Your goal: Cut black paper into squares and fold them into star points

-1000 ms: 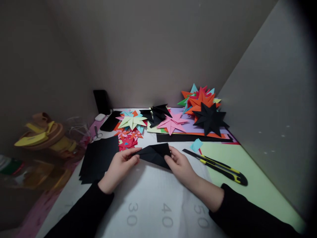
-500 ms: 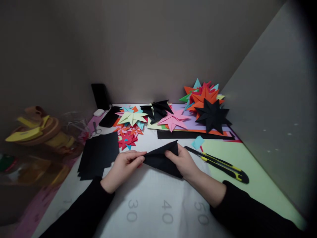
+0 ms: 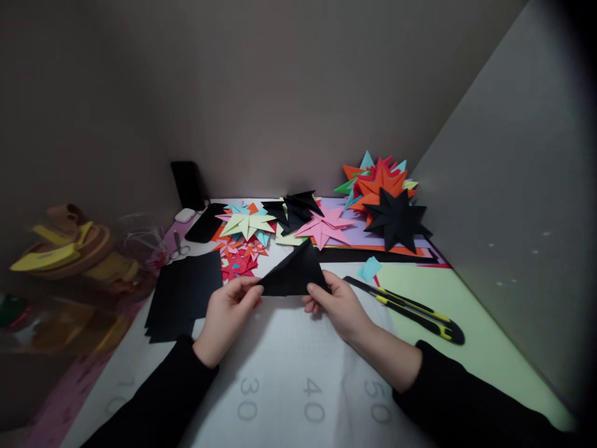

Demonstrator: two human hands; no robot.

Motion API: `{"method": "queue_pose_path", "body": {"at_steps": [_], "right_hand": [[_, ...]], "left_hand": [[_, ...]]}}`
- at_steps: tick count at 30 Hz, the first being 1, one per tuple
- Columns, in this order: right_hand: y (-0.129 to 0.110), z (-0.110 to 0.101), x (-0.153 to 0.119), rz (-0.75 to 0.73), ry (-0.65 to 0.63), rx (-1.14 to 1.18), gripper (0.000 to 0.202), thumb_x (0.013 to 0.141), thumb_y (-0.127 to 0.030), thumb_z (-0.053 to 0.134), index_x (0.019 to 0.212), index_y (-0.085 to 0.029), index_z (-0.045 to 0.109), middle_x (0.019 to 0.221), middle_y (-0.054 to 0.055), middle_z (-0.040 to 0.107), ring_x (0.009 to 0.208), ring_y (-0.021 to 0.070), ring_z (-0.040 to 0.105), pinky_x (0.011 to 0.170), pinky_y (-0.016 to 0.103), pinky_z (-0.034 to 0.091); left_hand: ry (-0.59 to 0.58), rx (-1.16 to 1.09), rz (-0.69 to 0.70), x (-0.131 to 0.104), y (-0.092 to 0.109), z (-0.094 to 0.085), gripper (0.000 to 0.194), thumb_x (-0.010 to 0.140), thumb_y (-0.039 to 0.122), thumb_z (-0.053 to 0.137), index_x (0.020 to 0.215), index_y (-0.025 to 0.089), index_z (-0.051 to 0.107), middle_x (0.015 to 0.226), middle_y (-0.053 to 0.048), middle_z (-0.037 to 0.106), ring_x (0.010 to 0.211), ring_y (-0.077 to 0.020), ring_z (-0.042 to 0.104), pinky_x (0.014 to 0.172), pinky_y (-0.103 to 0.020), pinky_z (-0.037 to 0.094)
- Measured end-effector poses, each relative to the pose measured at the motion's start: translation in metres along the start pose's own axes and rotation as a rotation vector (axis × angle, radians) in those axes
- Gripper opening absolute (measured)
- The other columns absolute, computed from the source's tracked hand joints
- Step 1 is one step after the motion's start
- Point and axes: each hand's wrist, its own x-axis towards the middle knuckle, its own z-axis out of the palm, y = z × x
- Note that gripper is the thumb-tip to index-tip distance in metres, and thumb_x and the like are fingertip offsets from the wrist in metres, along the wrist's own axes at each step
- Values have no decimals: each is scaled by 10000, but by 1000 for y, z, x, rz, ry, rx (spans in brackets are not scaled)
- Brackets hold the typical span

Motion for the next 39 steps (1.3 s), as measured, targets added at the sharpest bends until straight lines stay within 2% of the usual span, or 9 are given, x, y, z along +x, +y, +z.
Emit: {"method": "queue_pose_path", "body": {"at_steps": [3,10,17,20,24,27,31,34,39], "right_hand": [[-1,-1,-1,29,0,-56,219,775,-371,628,786,-159,575,618,7,657,503,108,603,452,201,426],[-3,-1,-3,-57,-60,-22,333,805,-382,604,1058,-166,618,660,24,686,510,113,606,473,213,434],[7,-5,2,-171,35,32,224,759,-329,665,954,-220,680,944,31,655,556,87,568,524,237,473],[6,-4,3,-166,-27,113,165,723,-326,698,861,-236,695,1173,46,579,524,59,547,502,246,476],[3,-1,1,-123,-109,188,271,665,-438,745,823,-227,683,1187,60,573,572,103,591,485,260,475],[3,-2,1,-103,-94,211,349,675,-523,715,811,-206,660,1032,69,635,606,133,603,554,294,504],[1,-3,2,-91,-65,141,256,684,-368,740,828,-206,605,727,5,629,623,132,592,582,260,491],[-5,-4,2,-139,-67,-6,245,647,-244,744,848,-216,606,762,-3,634,690,136,601,605,247,487],[-15,-5,-3,-291,-126,-414,47,740,-213,647,760,-204,690,728,19,640,662,142,597,602,261,476]], "left_hand": [[-150,-54,-12,-1,-1,5,222,727,334,650,872,167,668,604,16,626,544,-133,560,548,-233,433],[-305,-215,-136,2,-4,6,275,784,384,594,631,156,594,468,33,548,443,-85,451,488,-202,367],[-295,-302,-171,4,-13,6,305,765,371,622,569,150,547,467,34,526,432,-68,433,472,-188,334],[-269,-315,-168,5,-16,7,266,757,341,627,586,152,552,495,33,536,448,-72,447,480,-192,339],[-216,-270,-139,5,-17,7,234,765,328,613,612,153,586,501,34,540,456,-82,460,492,-201,361],[-185,-182,-73,5,-16,3,190,793,299,576,741,145,675,517,28,570,492,-100,507,540,-216,410],[-119,0,137,4,-14,-4,263,793,188,540,985,195,719,776,-22,710,736,-157,632,721,-270,484],[-123,71,325,2,-12,-8,298,778,118,521,949,229,738,953,-41,721,884,-176,645,815,-293,489],[-209,121,529,0,-12,-9,344,787,80,482,958,235,737,922,-56,729,849,-171,665,767,-289,519]]}}
